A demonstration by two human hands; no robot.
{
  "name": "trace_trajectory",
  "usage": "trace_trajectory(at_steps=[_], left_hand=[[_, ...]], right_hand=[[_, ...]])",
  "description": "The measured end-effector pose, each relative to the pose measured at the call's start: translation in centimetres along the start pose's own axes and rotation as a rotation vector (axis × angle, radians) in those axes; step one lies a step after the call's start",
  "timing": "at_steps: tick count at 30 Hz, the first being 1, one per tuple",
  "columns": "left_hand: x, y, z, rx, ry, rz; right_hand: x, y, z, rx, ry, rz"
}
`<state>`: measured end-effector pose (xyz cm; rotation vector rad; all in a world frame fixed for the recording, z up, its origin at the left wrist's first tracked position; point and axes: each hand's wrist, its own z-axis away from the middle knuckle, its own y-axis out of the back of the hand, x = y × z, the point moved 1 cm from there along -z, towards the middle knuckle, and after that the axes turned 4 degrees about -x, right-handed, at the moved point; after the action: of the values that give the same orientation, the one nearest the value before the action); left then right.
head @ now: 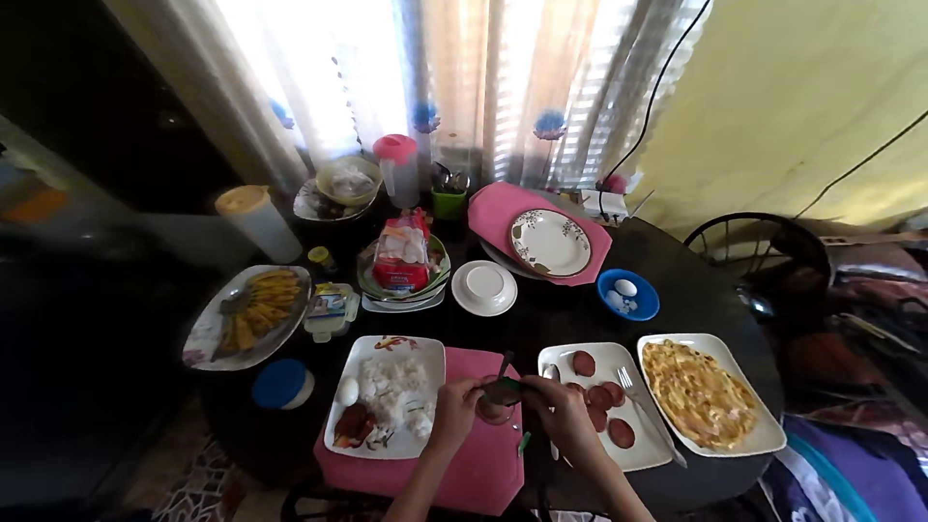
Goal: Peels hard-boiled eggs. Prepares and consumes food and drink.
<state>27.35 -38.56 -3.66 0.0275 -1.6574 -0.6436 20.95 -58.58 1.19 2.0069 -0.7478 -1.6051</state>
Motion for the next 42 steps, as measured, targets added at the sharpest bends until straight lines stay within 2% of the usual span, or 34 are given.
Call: trace_trajectory(at_steps=[6,9,11,14,16,19,30,35,42], left_hand=[[-0.6,0.7,0.3,-0.066,0.081,0.101],[-1.2,0.6,1.2,0.072,0.225,0.209],[-0.7,-0.1,2.4,0.167,0.408,0.339],[1.2,-1.8,4.2,0.227,0.828,0.654],[1.9,-3.1,5.3,0.142,1.025,0.816],[2.2,-4.8,5.9,-0.017,1.168,0.993],[3.1,-7.0,4.4,-0.098,1.105,1.104],[3.2,-6.9,4.4,-0.034,1.067,1.146],[2.8,-5.8,5.5,0.003,1.015,0.893]], right_hand=[[1.2,-0.9,1.8,0.133,0.019,0.003],[1.4,-1.4,2.2,0.203,0.062,0.035],[1.3,-1.5,2.5,0.213,0.064,0.052],[0.8,-1.4,2.6,0.232,0.073,0.073],[0.9,-1.6,2.8,0.201,0.055,0.092],[0.7,-1.7,2.8,0.223,0.07,0.12],[0.7,-2.0,2.8,0.225,0.058,0.169],[0.6,-1.9,2.8,0.264,0.042,0.149],[0.5,-2.3,3.0,0.218,0.048,0.16]])
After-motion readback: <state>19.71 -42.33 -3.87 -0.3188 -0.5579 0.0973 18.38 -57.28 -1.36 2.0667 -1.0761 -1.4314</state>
